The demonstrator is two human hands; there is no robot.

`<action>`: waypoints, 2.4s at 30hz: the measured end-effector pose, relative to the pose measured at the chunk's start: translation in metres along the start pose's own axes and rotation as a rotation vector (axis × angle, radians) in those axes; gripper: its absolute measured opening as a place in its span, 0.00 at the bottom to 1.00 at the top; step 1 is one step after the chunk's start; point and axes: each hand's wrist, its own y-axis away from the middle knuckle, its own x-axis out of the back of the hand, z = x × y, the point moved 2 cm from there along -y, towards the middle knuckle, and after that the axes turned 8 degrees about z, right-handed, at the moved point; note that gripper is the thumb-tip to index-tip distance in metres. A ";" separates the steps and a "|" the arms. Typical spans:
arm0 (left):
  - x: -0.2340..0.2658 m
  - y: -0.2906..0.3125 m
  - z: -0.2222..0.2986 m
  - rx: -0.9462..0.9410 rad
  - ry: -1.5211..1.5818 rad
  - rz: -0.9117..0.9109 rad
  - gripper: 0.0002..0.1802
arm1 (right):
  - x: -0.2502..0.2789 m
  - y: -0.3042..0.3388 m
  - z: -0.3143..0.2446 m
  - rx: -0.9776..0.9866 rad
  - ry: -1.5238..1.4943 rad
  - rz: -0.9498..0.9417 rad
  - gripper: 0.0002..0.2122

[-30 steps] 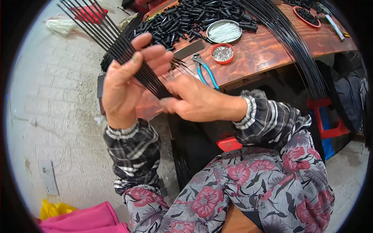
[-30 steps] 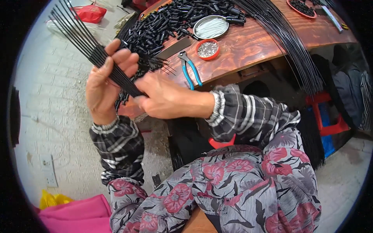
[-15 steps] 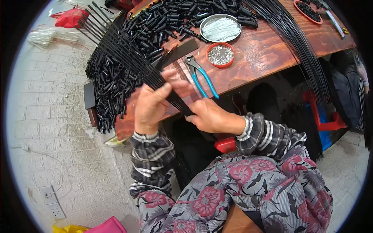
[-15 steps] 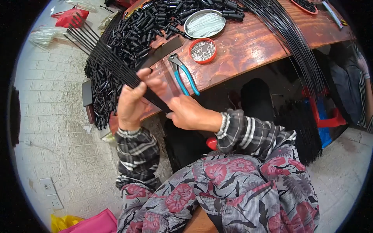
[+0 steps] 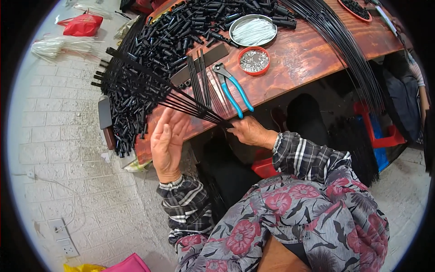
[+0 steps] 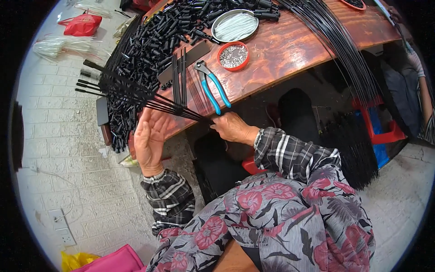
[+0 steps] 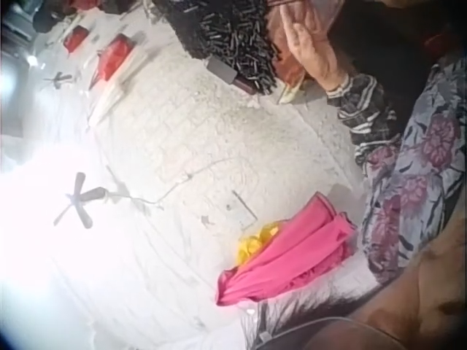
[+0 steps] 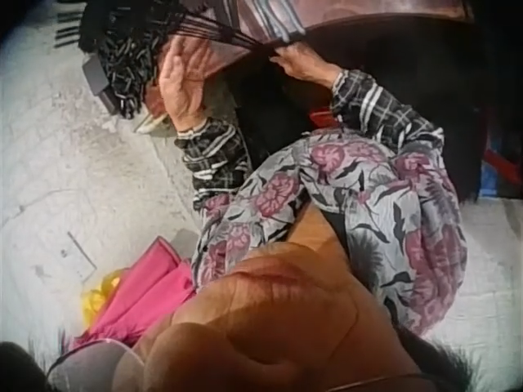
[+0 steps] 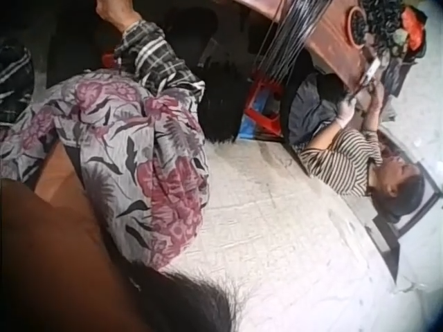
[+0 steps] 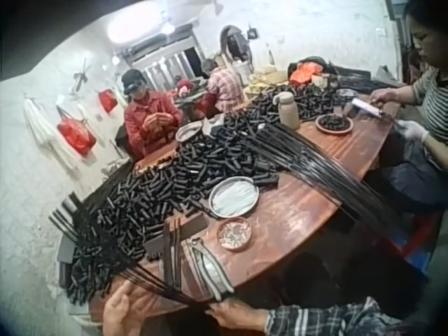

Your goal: Assembling hair combs by manually attaching components and using pliers to secure them.

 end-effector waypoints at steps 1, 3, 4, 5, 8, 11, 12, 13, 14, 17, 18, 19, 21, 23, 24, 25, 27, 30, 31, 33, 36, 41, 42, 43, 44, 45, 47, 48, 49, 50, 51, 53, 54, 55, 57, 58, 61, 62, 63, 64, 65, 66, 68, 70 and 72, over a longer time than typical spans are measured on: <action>-0.005 -0.002 0.005 -0.075 0.008 -0.045 0.27 | -0.002 -0.001 0.001 0.003 0.000 -0.001 0.09; -0.016 -0.008 0.012 -0.149 -0.040 -0.137 0.27 | -0.005 -0.002 0.004 0.128 0.000 0.139 0.09; -0.022 -0.012 0.011 -0.148 -0.064 -0.121 0.28 | -0.006 -0.002 0.013 0.126 0.004 0.141 0.09; -0.029 -0.013 0.016 -0.149 -0.092 -0.101 0.28 | -0.010 -0.002 0.023 0.033 0.019 0.048 0.10; -0.047 -0.016 0.023 -0.194 -0.140 -0.239 0.31 | -0.010 0.006 0.038 -0.104 -0.023 -0.085 0.11; -0.052 -0.023 0.025 -0.307 -0.126 -0.332 0.33 | -0.012 0.007 0.042 -0.125 -0.072 -0.066 0.12; -0.057 -0.025 0.026 -0.294 -0.108 -0.319 0.33 | -0.011 0.007 0.042 -0.104 -0.063 0.000 0.14; -0.063 -0.027 0.030 -0.284 -0.093 -0.308 0.32 | -0.011 0.006 0.041 -0.092 -0.066 -0.006 0.14; -0.067 -0.029 0.034 -0.264 -0.149 -0.251 0.29 | -0.011 0.005 0.042 -0.140 -0.024 -0.091 0.12; -0.077 -0.032 0.042 -0.282 -0.203 -0.226 0.26 | -0.017 0.009 0.054 -0.119 -0.005 -0.131 0.11; -0.076 -0.036 0.043 -0.282 -0.188 -0.225 0.23 | -0.020 0.009 0.057 -0.059 -0.031 -0.086 0.11; -0.076 -0.037 0.044 -0.288 -0.190 -0.222 0.23 | -0.019 0.009 0.054 -0.052 -0.031 -0.087 0.11; -0.075 -0.039 0.044 -0.281 -0.163 -0.224 0.21 | -0.017 0.009 0.050 -0.121 -0.062 -0.098 0.11; -0.075 -0.040 0.043 -0.299 -0.152 -0.223 0.18 | -0.022 0.010 0.056 -0.102 -0.084 -0.080 0.11; -0.075 -0.040 0.043 -0.297 -0.153 -0.230 0.16 | -0.023 0.011 0.058 -0.090 -0.108 -0.061 0.11; -0.075 -0.041 0.042 -0.293 -0.152 -0.237 0.15 | -0.019 0.010 0.055 -0.089 -0.102 -0.058 0.11; -0.074 -0.042 0.041 -0.287 -0.123 -0.219 0.11 | -0.011 0.010 0.047 -0.117 0.062 -0.145 0.13; -0.080 -0.047 0.037 -0.254 -0.119 -0.190 0.09 | 0.006 0.024 0.047 0.259 0.192 0.076 0.16; -0.078 -0.045 0.038 -0.257 -0.130 -0.181 0.09 | 0.016 0.021 0.040 0.248 0.204 0.083 0.16; -0.075 -0.040 0.041 -0.275 -0.128 -0.169 0.09 | 0.047 0.009 0.010 0.004 0.312 -0.631 0.14; -0.073 -0.040 0.038 -0.316 -0.113 -0.193 0.09 | 0.105 -0.020 -0.041 0.095 0.196 -0.755 0.12; -0.073 -0.039 0.040 -0.346 -0.131 -0.138 0.11 | 0.176 -0.110 -0.053 -0.013 0.396 -0.185 0.07; -0.077 -0.039 0.040 -0.334 -0.124 -0.136 0.11 | 0.186 -0.131 -0.025 0.092 0.549 0.026 0.06; -0.076 -0.039 0.040 -0.322 -0.130 -0.113 0.11 | 0.191 -0.152 -0.006 0.017 0.621 0.057 0.07; -0.081 -0.040 0.039 -0.317 -0.133 -0.135 0.11 | 0.200 -0.161 0.009 0.003 0.711 0.067 0.08; -0.082 -0.041 0.038 -0.312 -0.140 -0.135 0.11 | 0.205 -0.167 0.025 0.090 0.740 0.051 0.09; -0.077 -0.038 0.039 -0.345 -0.157 -0.124 0.12 | 0.204 -0.172 0.031 0.002 0.682 -0.039 0.08; -0.078 -0.036 0.041 -0.349 -0.155 -0.130 0.12 | 0.203 -0.174 0.033 0.005 0.672 -0.042 0.08; -0.076 -0.034 0.041 -0.347 -0.166 -0.120 0.12 | 0.198 -0.175 0.033 0.052 0.717 -0.010 0.07; -0.075 -0.033 0.041 -0.342 -0.162 -0.116 0.11 | 0.195 -0.176 0.034 0.097 0.763 0.024 0.06; -0.074 -0.033 0.041 -0.337 -0.157 -0.113 0.11 | 0.193 -0.177 0.038 0.101 0.753 0.023 0.06; -0.075 -0.034 0.041 -0.348 -0.175 -0.101 0.11 | 0.192 -0.175 0.042 0.177 0.760 0.142 0.04; -0.077 -0.034 0.042 -0.336 -0.169 -0.105 0.11 | 0.193 -0.172 0.043 0.231 0.739 0.191 0.03; -0.077 -0.035 0.042 -0.330 -0.163 -0.111 0.11 | 0.192 -0.171 0.043 0.239 0.736 0.194 0.03; -0.078 -0.036 0.042 -0.335 -0.142 -0.115 0.11 | 0.194 -0.172 0.040 0.185 0.608 0.282 0.05; -0.077 -0.037 0.041 -0.331 -0.147 -0.115 0.10 | 0.195 -0.173 0.037 0.151 0.592 0.266 0.06; -0.079 -0.041 0.041 -0.311 -0.123 -0.112 0.10 | 0.197 -0.174 0.030 0.139 0.649 0.310 0.04; -0.080 -0.042 0.040 -0.312 -0.123 -0.115 0.10 | 0.197 -0.175 0.030 0.105 0.675 0.267 0.05; -0.078 -0.042 0.038 -0.314 -0.123 -0.117 0.10 | 0.193 -0.173 0.033 0.042 0.671 0.267 0.05; -0.079 -0.043 0.039 -0.323 -0.138 -0.105 0.10 | 0.191 -0.173 0.038 0.047 0.696 0.232 0.05; -0.080 -0.043 0.038 -0.301 -0.138 -0.087 0.10 | 0.191 -0.172 0.042 0.044 0.724 0.195 0.06; -0.081 -0.044 0.037 -0.310 -0.139 -0.098 0.11 | 0.193 -0.171 0.045 0.079 0.734 0.191 0.06; -0.081 -0.043 0.037 -0.321 -0.154 -0.101 0.11 | 0.192 -0.169 0.043 0.141 0.717 0.171 0.07; -0.081 -0.043 0.038 -0.326 -0.148 -0.090 0.11 | 0.191 -0.170 0.039 0.158 0.696 0.181 0.07; -0.078 -0.041 0.041 -0.323 -0.148 -0.086 0.12 | 0.189 -0.170 0.037 0.192 0.645 0.221 0.07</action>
